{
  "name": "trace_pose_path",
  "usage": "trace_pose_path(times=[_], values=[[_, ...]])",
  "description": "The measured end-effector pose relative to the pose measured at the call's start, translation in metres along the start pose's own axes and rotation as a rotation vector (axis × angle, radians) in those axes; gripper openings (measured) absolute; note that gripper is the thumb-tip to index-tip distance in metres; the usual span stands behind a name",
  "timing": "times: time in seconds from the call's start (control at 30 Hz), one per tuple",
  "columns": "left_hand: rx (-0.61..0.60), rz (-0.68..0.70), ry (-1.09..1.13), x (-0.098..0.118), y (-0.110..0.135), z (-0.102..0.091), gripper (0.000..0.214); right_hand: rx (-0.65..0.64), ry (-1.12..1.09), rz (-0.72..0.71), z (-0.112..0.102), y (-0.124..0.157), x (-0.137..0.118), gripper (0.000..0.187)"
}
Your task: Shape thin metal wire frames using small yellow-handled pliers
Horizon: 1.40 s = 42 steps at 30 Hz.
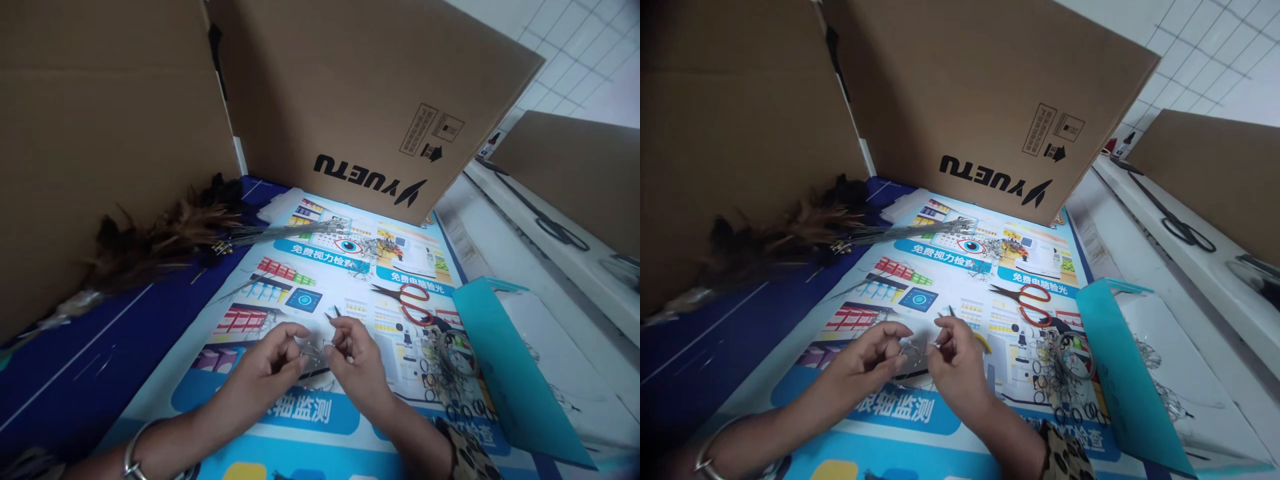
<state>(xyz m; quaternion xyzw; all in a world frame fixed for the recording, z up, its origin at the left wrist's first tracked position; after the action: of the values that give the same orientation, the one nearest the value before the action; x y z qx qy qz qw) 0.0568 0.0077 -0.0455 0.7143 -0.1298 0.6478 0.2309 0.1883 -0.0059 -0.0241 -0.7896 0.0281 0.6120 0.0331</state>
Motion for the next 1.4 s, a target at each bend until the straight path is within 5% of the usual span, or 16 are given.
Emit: trace_pose_path(times=[0.2, 0.57, 1.4], values=[[0.092, 0.026, -0.069, 0.002, 0.001, -0.012, 0.026, -0.036, -0.204, 0.112, 0.004, -0.003, 0.017, 0.027], [0.176, 0.081, -0.512, 0.007, -0.001, -0.019, 0.029, -0.063, -0.080, 0.026, 0.005, 0.008, -0.002, 0.023], [0.240, 0.211, -0.654, 0.022, 0.000, -0.021, 0.039, -0.137, -0.093, 0.003, 0.016, 0.010, 0.003, 0.029]])
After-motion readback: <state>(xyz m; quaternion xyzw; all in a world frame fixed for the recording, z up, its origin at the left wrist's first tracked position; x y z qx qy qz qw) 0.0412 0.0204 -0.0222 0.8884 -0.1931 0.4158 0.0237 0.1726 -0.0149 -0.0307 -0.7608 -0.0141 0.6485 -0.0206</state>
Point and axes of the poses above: each hand's wrist, its own y-axis away from the middle knuckle, its own z-axis out of the palm, x = y × z, the point moved 9 cm from there along -y, towards the middle knuckle, and after that the axes turned 3 degrees about -y, right-handed, at the moved point
